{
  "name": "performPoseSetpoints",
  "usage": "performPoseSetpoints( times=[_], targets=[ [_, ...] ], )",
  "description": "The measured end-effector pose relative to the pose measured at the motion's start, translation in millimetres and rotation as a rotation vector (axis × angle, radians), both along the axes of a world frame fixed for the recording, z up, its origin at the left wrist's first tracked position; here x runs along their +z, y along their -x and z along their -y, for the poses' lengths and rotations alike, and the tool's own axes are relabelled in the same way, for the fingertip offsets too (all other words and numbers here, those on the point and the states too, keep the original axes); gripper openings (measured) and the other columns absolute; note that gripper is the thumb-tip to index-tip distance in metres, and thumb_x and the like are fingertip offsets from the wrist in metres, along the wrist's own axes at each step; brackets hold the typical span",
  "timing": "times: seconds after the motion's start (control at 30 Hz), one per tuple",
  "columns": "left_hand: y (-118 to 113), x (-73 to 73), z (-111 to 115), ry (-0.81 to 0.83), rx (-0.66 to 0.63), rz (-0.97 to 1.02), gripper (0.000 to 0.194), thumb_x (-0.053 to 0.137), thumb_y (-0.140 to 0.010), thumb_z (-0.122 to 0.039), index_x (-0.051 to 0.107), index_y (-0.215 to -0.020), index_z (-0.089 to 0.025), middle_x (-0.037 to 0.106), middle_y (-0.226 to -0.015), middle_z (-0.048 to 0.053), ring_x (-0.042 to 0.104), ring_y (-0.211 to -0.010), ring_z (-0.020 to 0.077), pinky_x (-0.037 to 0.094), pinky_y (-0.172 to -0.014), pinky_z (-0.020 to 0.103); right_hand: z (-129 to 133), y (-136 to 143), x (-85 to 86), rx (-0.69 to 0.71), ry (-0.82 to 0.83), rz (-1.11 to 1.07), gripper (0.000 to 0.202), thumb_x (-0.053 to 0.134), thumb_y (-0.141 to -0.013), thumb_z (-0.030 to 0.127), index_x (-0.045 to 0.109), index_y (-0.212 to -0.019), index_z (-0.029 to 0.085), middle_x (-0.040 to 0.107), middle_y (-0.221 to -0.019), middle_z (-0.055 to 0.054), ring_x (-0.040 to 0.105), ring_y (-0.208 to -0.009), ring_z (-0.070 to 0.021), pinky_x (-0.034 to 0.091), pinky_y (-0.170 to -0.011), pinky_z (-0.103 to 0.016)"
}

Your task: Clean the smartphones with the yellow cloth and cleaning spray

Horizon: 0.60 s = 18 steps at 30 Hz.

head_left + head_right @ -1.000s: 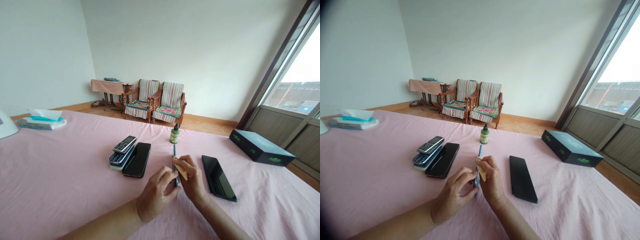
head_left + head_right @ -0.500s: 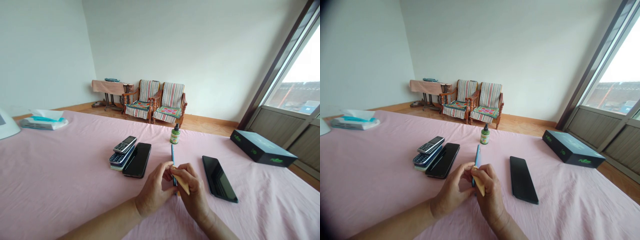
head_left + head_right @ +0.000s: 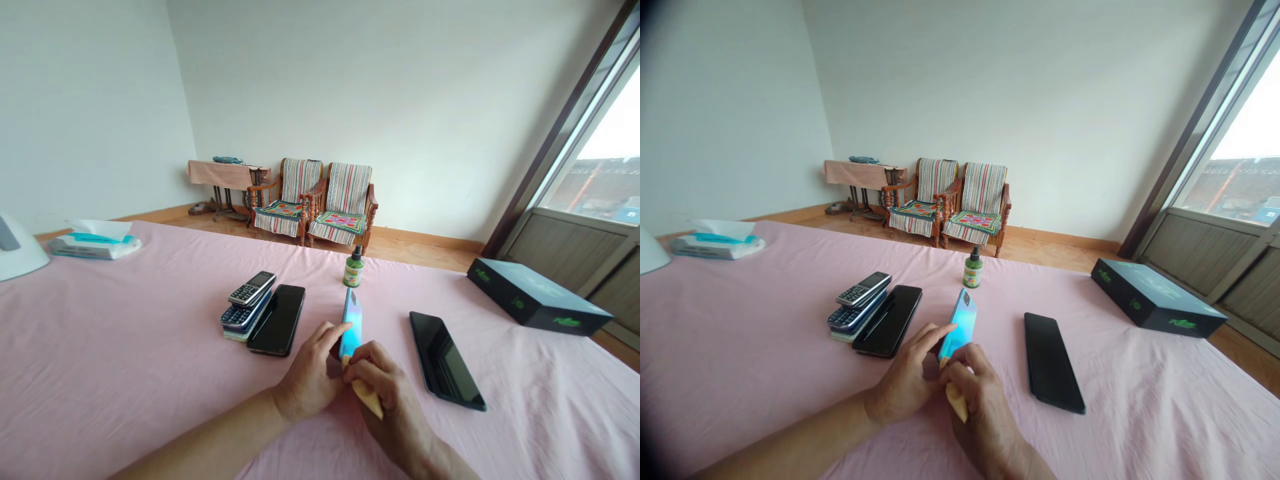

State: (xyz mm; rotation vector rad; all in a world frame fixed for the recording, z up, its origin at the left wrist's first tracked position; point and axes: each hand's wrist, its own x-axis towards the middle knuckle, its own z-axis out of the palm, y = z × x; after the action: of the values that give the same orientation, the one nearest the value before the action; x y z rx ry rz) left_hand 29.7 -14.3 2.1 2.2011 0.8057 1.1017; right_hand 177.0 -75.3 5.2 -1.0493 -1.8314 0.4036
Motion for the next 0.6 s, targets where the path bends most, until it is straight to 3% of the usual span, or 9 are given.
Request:
performPoseSetpoints(
  times=[0.1,0.3,0.47,0.6],
  targets=[
    [-0.9,-0.4,-2.6,-0.004,0.055,-0.009,0.049,0.061,-0.073,-0.009,0.054,-0.121,-0.018,0.060,-0.098,0.005,0.059,-0.090,0.0199,0.049,-0.082,0.030,-4.6,-6.9,1.4,-0.044,-0.011,-0.072,0.017,0.049,-0.085,0.012,0.062,-0.077,0.020,0.054,-0.083,-0.004,0.056,-0.074,-0.0139,0.046,-0.065,-0.024],
    [11.7,2.1,-8.3,-0.129,0.213,-0.034,0.046,0.046,-0.080,-0.009,0.052,-0.125,-0.017,0.060,-0.112,0.009,0.057,-0.104,0.0220,0.044,-0.093,0.034,-18.2,-23.3,-2.7,-0.264,-0.057,-0.160,0.014,0.053,-0.083,0.015,0.064,-0.077,0.020,0.055,-0.082,-0.003,0.058,-0.075,-0.0151,0.046,-0.069,-0.025],
    [18.9,8.5,2.2,-0.226,0.152,-0.153,0.043,0.044,-0.083,-0.010,0.054,-0.125,-0.016,0.059,-0.094,0.007,0.060,-0.087,0.0195,0.048,-0.079,0.030,-32.6,-39.1,-10.6,-0.454,-0.084,-0.190,0.013,0.056,-0.081,0.017,0.068,-0.082,0.020,0.056,-0.085,-0.004,0.059,-0.078,-0.0164,0.045,-0.068,-0.026],
    [14.0,9.6,9.7,-0.206,0.085,-0.217,0.031,0.044,-0.091,-0.017,0.059,-0.118,-0.019,0.056,-0.080,0.003,0.058,-0.072,0.0158,0.048,-0.070,0.025,-37.1,-33.5,-11.7,-0.415,-0.148,-0.195,0.024,0.053,-0.082,0.014,0.070,-0.097,0.022,0.057,-0.088,-0.005,0.059,-0.080,-0.0162,0.047,-0.070,-0.026]
  ],
)
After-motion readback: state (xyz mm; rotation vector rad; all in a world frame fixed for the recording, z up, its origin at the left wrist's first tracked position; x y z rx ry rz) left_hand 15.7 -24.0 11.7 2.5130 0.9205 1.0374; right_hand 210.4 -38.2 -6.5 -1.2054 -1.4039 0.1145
